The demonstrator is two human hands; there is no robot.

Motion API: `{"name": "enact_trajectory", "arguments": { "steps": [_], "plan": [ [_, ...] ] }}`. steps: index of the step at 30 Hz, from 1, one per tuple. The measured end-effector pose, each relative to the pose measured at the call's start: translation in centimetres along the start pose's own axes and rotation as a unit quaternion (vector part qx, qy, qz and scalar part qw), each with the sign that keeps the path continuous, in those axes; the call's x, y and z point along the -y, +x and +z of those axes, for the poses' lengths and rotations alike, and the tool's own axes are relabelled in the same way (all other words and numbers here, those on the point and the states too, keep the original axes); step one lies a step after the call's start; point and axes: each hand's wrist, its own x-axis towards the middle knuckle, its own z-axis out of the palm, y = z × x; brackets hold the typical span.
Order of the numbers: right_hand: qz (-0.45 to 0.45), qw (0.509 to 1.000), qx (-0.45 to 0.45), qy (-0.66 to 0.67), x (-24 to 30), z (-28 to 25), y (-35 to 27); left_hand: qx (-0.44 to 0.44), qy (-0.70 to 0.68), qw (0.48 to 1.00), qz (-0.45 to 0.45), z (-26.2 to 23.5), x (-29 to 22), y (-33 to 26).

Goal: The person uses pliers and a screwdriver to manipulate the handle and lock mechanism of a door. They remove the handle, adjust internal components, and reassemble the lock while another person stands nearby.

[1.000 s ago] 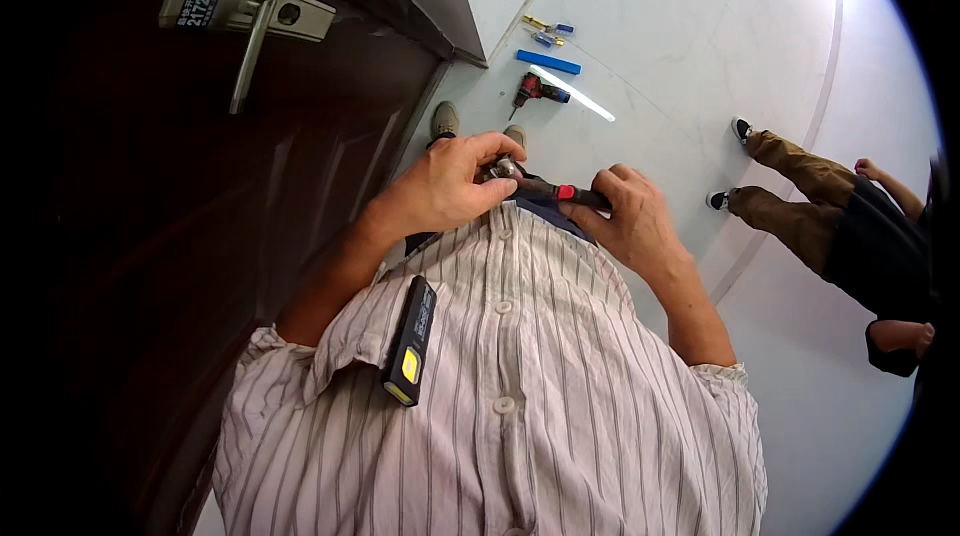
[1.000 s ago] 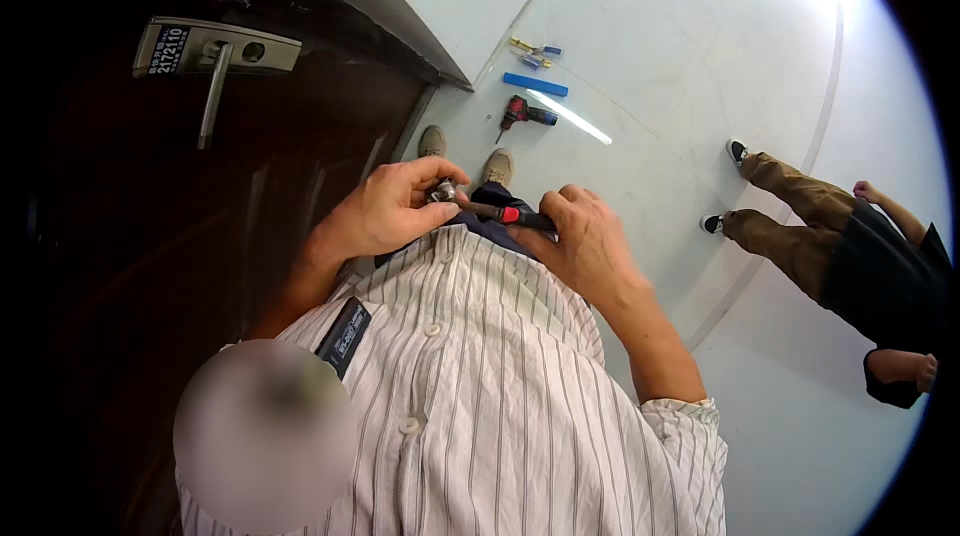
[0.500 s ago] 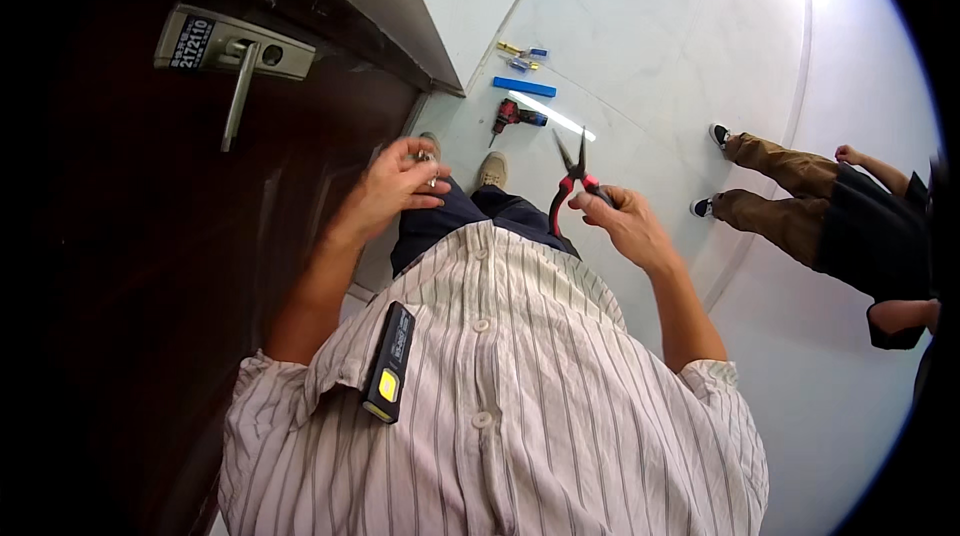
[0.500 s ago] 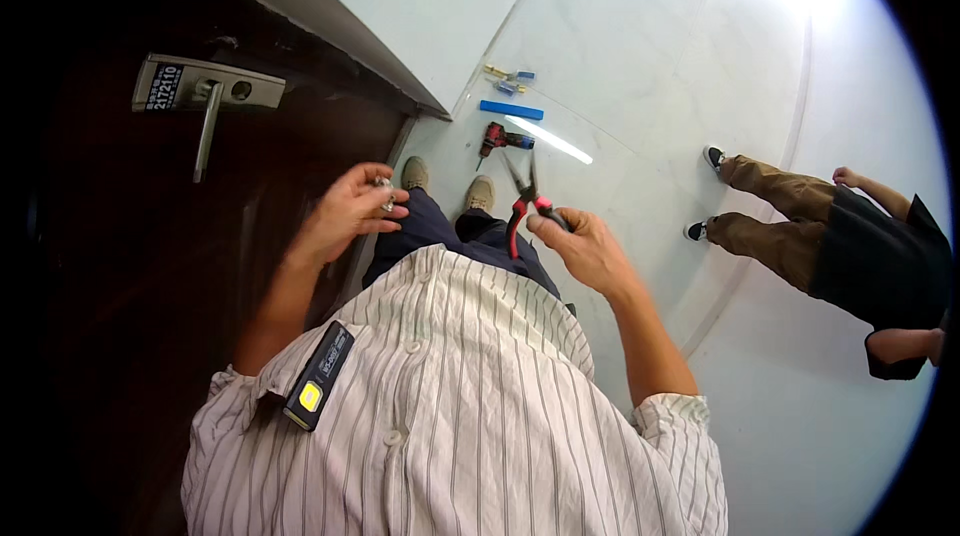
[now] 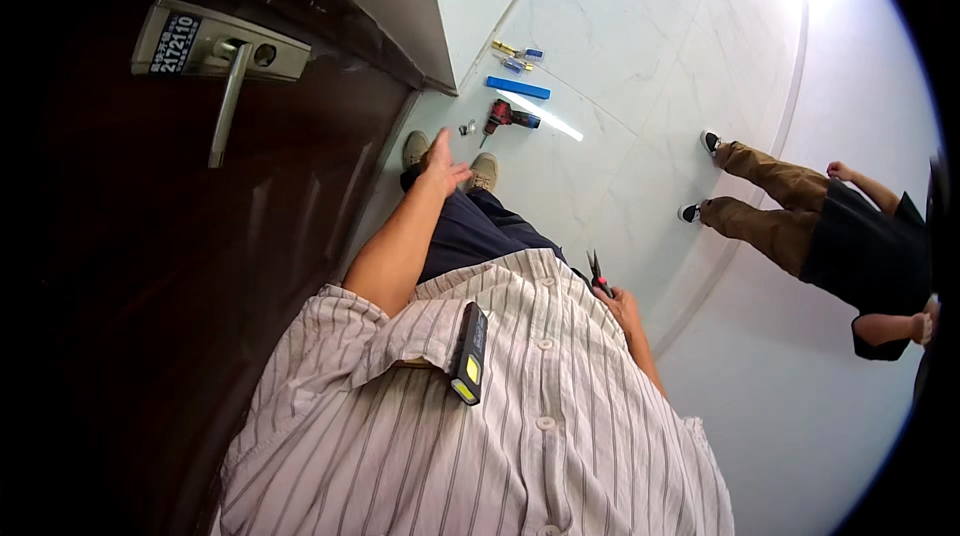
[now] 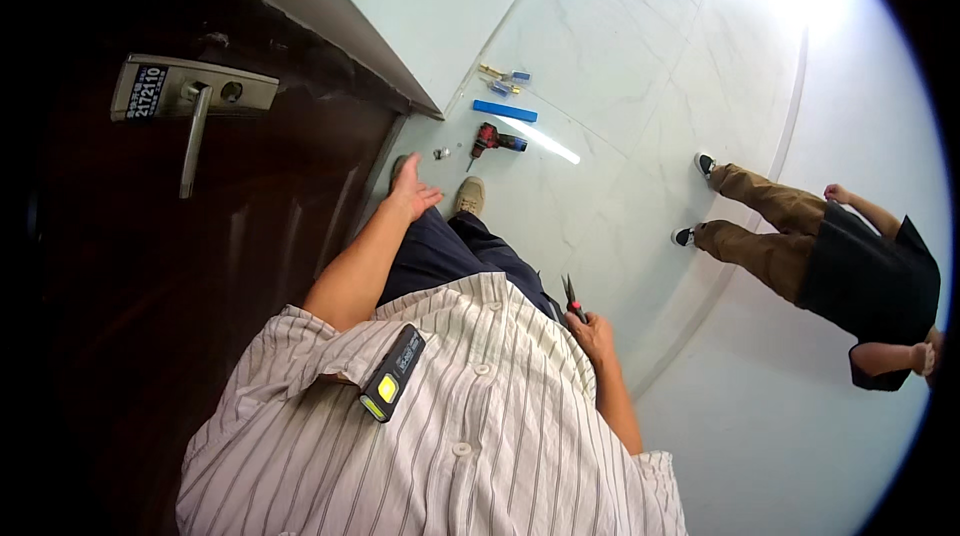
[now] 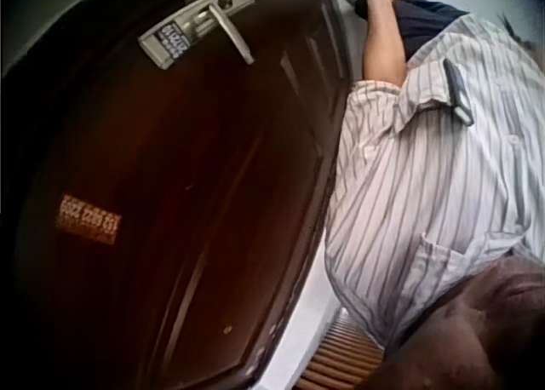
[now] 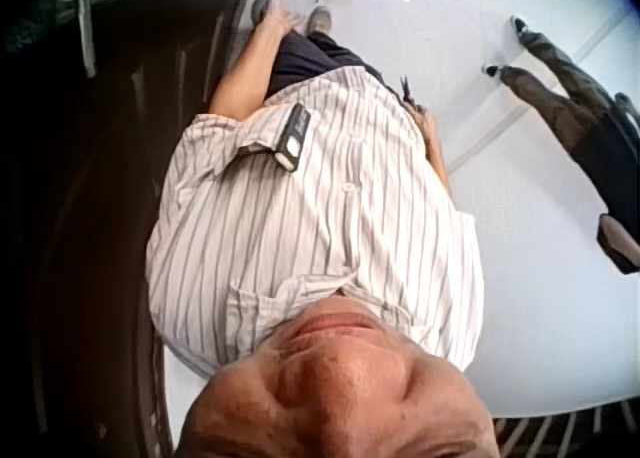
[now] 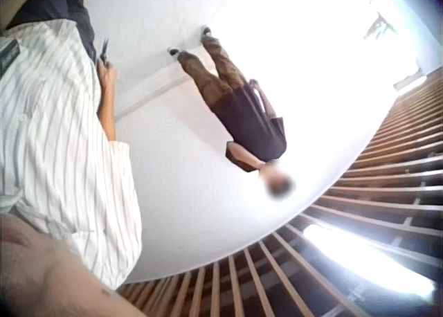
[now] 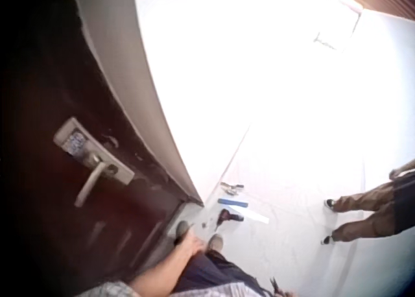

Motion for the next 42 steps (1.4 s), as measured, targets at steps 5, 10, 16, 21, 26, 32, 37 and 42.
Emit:
{"name": "enact_trajectory", "arguments": {
  "steps": [5, 10, 16, 21, 26, 32, 37, 42],
  "plan": [
    [0.028, 0.999, 0.03, -0.023, 0.7, -0.8, 0.9, 0.041, 0.0, 0.993, 0.107, -9.0, 2.8, 1.5],
    [0.01, 0.998, 0.059, -0.002, 0.0, 0.0, 5.8, -0.067, 0.041, 0.983, 0.164, -20.8, 5.3, -0.9],
    [-0.04, 0.995, 0.09, 0.008, 2.3, -0.9, 12.9, -0.173, 0.028, 0.973, 0.152, -31.7, 11.6, -5.3],
    [-0.107, 0.992, 0.068, -0.02, 8.6, -2.8, 15.1, -0.162, 0.062, 0.978, 0.116, -33.3, 16.1, -8.5],
    [-0.13, 0.99, 0.056, 0.016, 13.0, -4.5, 12.4, -0.107, 0.081, 0.987, 0.092, -34.2, 18.2, -4.7],
    [-0.114, 0.99, 0.035, 0.073, 8.2, -4.1, 9.0, -0.083, 0.233, 0.961, 0.122, -28.0, 13.2, -3.2],
    [-0.102, 0.993, -0.011, -0.055, -3.2, -2.9, 7.1, -0.06, 0.195, 0.958, 0.201, -22.9, 9.3, -3.6],
    [-0.061, 0.998, 0.0, 0.009, -5.0, -2.7, 4.5, -0.04, 0.205, 0.953, 0.22, -22.5, 9.1, -4.2]
  ]
}}
